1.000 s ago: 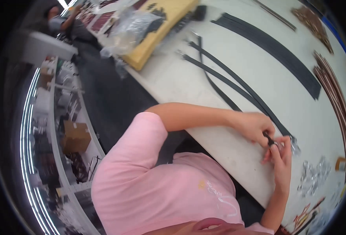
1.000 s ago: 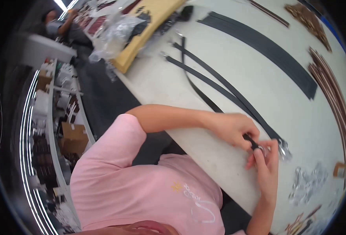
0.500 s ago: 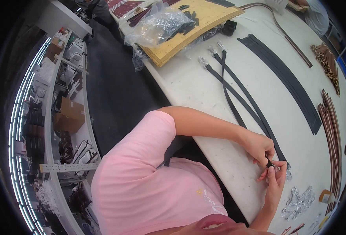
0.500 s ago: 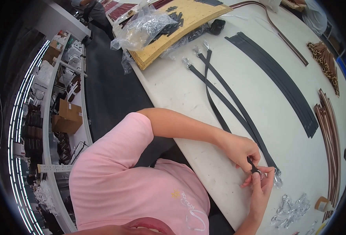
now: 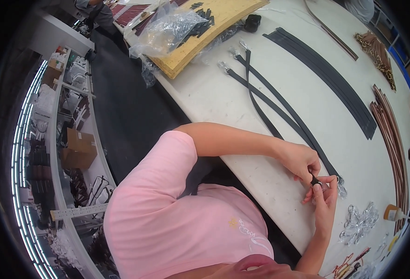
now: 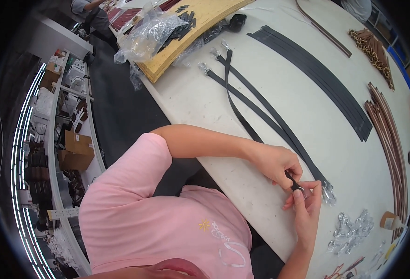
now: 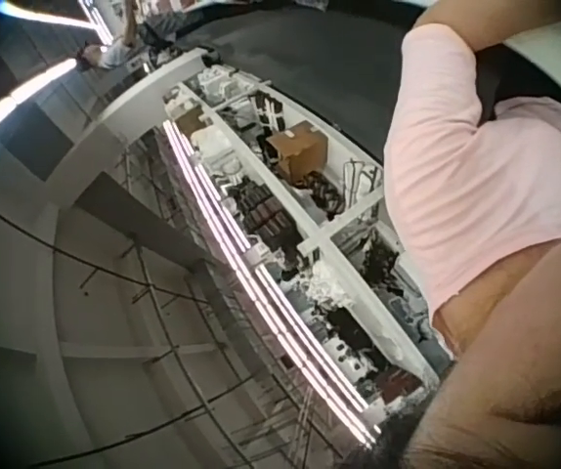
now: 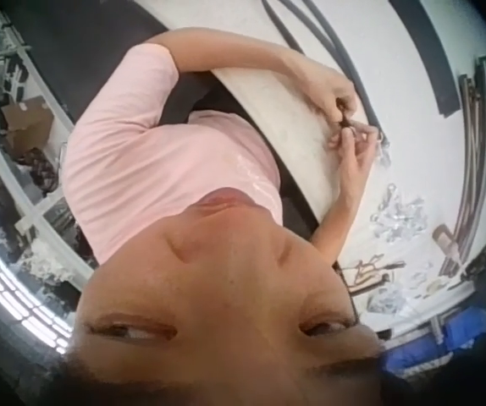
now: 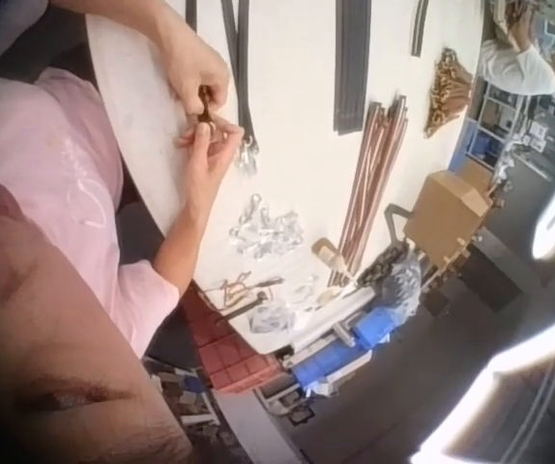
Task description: Attaching metal buckles to black leather straps.
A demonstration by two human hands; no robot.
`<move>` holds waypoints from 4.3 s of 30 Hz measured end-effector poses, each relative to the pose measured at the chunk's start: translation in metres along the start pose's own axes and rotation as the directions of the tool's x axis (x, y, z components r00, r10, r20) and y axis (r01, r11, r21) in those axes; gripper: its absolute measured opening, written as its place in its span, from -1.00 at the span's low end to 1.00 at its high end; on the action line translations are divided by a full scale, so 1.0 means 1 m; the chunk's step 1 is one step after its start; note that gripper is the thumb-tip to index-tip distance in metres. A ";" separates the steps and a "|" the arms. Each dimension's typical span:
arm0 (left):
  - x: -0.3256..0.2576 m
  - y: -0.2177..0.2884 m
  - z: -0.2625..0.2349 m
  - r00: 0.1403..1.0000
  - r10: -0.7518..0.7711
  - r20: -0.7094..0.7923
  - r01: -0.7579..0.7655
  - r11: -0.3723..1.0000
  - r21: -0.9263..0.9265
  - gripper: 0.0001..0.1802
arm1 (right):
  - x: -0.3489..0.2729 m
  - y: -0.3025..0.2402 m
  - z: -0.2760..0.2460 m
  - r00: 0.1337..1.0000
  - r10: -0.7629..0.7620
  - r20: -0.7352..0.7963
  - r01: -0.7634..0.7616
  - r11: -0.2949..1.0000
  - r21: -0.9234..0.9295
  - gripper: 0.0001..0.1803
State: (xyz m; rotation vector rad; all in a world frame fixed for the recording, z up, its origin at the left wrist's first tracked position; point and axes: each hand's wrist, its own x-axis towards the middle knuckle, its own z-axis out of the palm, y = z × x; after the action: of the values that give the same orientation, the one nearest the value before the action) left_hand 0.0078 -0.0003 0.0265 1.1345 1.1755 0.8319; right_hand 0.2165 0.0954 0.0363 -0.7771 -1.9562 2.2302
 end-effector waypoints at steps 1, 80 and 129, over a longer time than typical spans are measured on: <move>0.002 0.002 0.004 1.000 0.000 0.025 0.000 1.000 -0.005 -0.81 | -0.003 0.003 -0.001 1.000 0.010 -0.022 -0.010 1.000 0.006 -0.84; -0.053 -0.039 -0.077 0.820 0.492 -0.293 0.239 0.170 0.956 -0.39 | 0.024 -0.005 -0.071 0.884 -0.375 -0.279 0.070 0.697 -0.714 -0.80; -0.022 -0.070 -0.077 0.740 0.568 -0.362 0.137 0.399 0.907 0.00 | 0.417 -0.048 0.145 0.646 -0.445 0.620 0.738 0.155 -0.657 -0.31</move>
State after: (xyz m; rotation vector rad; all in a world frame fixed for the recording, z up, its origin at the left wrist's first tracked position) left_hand -0.0759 -0.0214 -0.0346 2.0623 2.2643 0.8087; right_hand -0.2197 0.1299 -0.0432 0.4363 -2.8343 0.6975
